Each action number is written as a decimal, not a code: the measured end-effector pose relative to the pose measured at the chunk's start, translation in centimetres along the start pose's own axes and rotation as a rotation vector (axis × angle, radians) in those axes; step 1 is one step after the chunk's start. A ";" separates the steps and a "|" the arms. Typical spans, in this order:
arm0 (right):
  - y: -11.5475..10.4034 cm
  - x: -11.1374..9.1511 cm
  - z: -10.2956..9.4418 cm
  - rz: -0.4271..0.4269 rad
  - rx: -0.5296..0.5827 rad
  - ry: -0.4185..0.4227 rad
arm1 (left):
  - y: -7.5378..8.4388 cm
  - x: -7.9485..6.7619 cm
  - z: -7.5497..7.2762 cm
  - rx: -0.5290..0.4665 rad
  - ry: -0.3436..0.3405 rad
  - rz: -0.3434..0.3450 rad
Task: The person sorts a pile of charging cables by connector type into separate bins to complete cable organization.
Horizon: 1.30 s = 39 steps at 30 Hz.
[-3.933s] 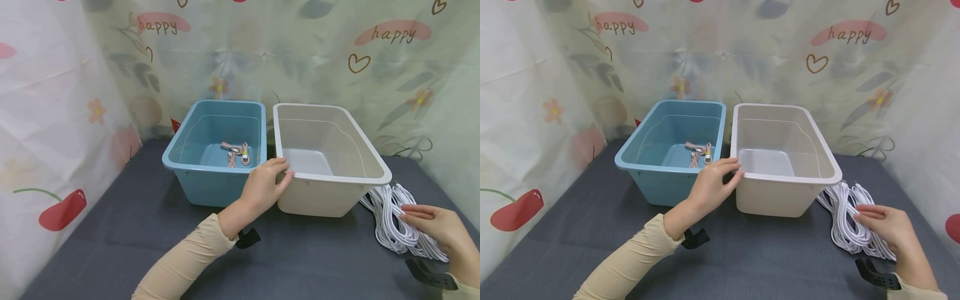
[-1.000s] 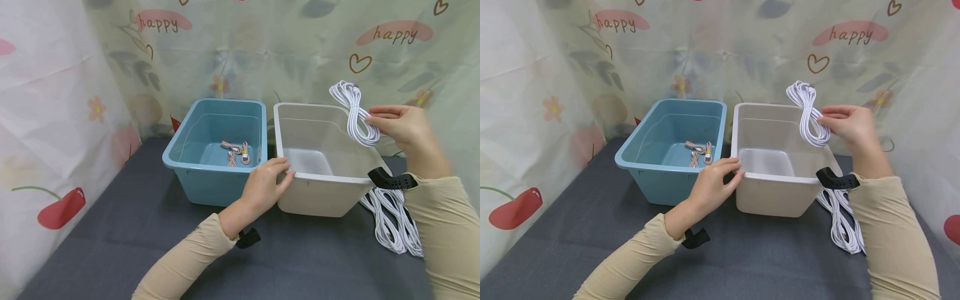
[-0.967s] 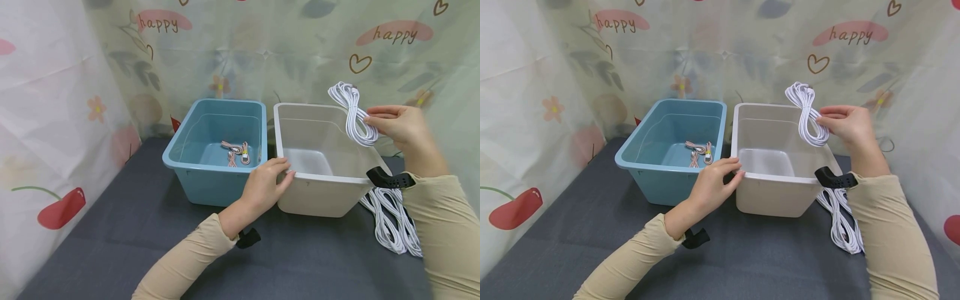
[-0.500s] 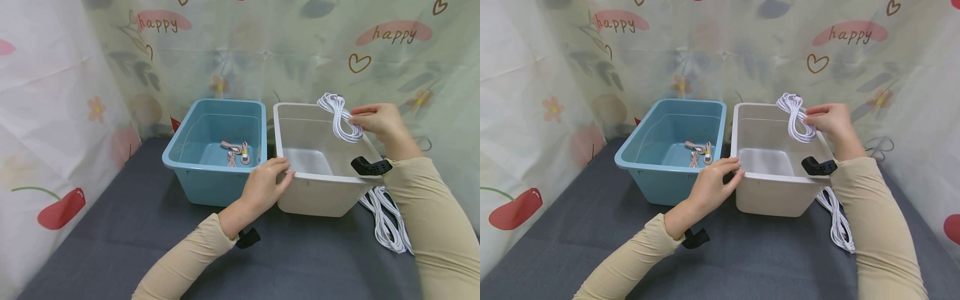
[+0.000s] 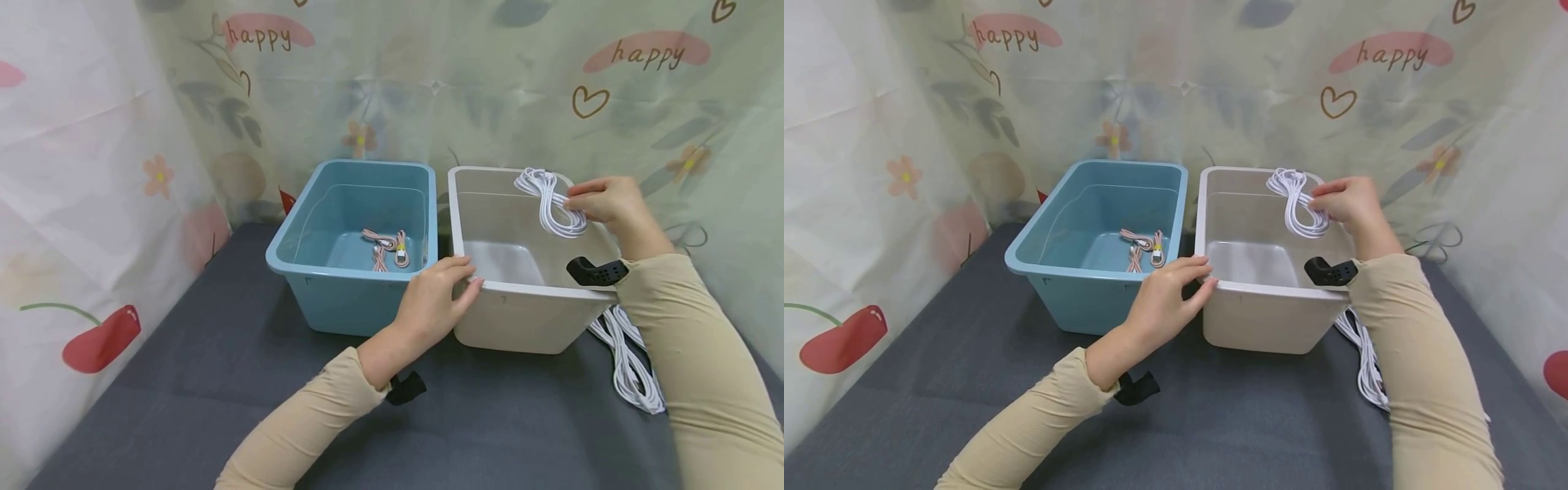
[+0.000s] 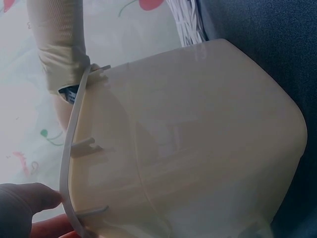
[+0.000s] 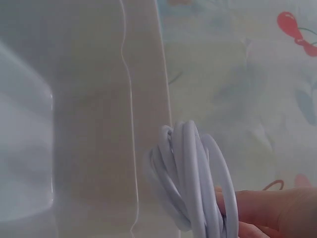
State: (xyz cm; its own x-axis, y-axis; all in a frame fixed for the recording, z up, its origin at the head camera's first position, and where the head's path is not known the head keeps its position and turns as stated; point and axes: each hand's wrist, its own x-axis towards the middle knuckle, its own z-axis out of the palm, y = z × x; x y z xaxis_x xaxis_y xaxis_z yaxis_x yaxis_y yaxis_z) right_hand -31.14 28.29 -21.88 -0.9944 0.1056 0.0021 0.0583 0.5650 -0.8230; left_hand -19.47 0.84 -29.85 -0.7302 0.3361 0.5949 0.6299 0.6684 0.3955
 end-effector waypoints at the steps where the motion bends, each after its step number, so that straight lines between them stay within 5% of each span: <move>1: 0.1 0.0 0.0 0.005 -0.009 0.002 | 0.0 0.0 0.0 -0.002 0.001 0.001; 16: 0.7 0.5 0.5 -0.003 -0.051 0.013 | 0.1 0.0 -0.1 -0.009 0.010 0.011; 32: 0.6 -0.2 -0.6 0.013 0.187 -0.173 | 0.1 0.0 -0.1 0.002 -0.006 -0.001; 39: 0.0 -1.4 -1.5 -0.012 0.123 -0.241 | 0.1 0.0 0.0 -0.006 0.000 -0.005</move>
State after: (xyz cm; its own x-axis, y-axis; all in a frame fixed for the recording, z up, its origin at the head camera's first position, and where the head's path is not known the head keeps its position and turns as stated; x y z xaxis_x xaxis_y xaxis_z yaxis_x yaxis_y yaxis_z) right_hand -29.61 29.35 -21.09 -0.9882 -0.1061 -0.1108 0.0501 0.4594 -0.8868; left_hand -19.40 0.86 -29.80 -0.7331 0.3333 0.5928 0.6283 0.6656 0.4028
